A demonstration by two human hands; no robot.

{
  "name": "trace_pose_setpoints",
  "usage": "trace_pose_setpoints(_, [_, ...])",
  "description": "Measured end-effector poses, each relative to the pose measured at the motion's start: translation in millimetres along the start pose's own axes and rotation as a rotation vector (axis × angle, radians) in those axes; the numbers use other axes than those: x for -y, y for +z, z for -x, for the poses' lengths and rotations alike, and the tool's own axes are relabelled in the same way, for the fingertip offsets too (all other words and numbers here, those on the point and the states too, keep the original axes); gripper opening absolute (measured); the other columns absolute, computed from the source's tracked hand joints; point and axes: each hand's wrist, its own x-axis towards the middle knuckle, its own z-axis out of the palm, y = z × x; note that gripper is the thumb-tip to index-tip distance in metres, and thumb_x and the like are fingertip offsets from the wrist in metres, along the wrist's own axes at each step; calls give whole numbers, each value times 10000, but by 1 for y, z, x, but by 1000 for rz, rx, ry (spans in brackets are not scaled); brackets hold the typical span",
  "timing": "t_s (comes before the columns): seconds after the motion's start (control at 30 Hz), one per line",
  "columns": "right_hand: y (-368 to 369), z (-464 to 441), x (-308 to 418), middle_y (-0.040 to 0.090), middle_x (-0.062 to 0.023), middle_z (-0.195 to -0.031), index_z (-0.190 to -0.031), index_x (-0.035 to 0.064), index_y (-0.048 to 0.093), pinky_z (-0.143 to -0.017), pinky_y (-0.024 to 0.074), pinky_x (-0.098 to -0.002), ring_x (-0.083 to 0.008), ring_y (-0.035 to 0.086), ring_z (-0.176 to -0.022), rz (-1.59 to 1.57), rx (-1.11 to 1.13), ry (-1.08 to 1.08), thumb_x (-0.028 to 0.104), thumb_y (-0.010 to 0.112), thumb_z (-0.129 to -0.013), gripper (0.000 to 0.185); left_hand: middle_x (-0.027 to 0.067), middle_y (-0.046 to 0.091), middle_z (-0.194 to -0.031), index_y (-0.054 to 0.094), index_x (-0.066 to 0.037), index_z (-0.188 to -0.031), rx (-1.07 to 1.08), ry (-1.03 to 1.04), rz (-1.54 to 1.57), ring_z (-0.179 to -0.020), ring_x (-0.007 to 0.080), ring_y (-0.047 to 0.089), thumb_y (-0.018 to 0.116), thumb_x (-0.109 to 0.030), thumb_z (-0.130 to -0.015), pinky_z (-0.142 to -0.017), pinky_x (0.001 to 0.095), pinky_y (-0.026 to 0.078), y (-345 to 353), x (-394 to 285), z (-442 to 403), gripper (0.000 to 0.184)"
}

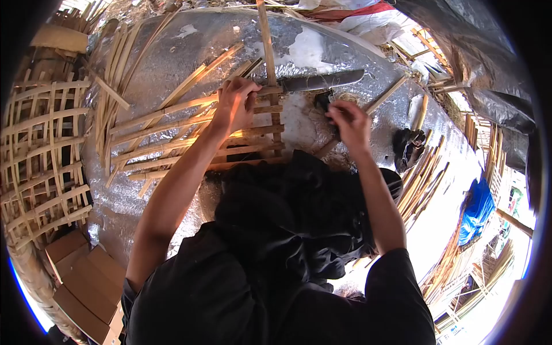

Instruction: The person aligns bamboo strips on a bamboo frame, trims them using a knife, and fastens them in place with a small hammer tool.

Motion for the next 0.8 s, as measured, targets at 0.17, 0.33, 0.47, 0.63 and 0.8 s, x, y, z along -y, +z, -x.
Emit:
trace_pose_setpoints(0.17, [79, -29, 12, 794, -78, -1012, -1092, 49, 777, -794, 604, -297, -149, 755, -906, 32, 117, -193, 136, 780, -935, 180, 87, 675, -1099, 722, -133, -1027, -86, 10, 108, -1083, 342, 605, 773, -64, -823, -940, 464, 450, 12, 5, -1, 221])
trace_pose_setpoints(0.33, [102, -51, 21, 797, -95, -999, -1102, 73, 789, -796, 612, -316, -173, 775, -912, 85, 127, -257, 139, 770, -932, 183, 67, 692, -1057, 709, -153, -1040, -52, -103, -73, -1078, 297, 624, 808, -129, -838, -924, 455, 472, 10, -8, -5, 225])
trace_pose_setpoints(0.47, [103, -53, 26, 797, -98, -1012, -1095, 81, 788, -796, 616, -332, -205, 784, -917, 162, 141, -279, 120, 760, -929, 173, 42, 682, -1162, 761, -249, -1067, 25, -181, -54, -1172, 325, 562, 771, -171, -862, -976, 512, 406, 4, -18, -6, 219])
trace_pose_setpoints(0.63, [103, -52, 31, 785, -126, -1010, -1065, 73, 775, -790, 616, -354, -264, 783, -926, 313, 151, -436, 91, 737, -924, 147, 30, 680, -1165, 783, -301, -1135, 53, -188, -14, -1177, 322, 542, 761, -155, -859, -1007, 495, 398, 10, -11, -7, 313])
trace_pose_setpoints(0.8, [103, -50, 40, 764, -153, -973, -1037, 61, 751, -778, 603, -393, -355, 747, -880, 344, 151, -507, 44, 713, -900, 143, 41, 677, -1161, 798, -258, -1104, 31, -170, -10, -1163, 327, 537, 765, -100, -829, -1025, 471, 401, 12, -11, -10, 319])
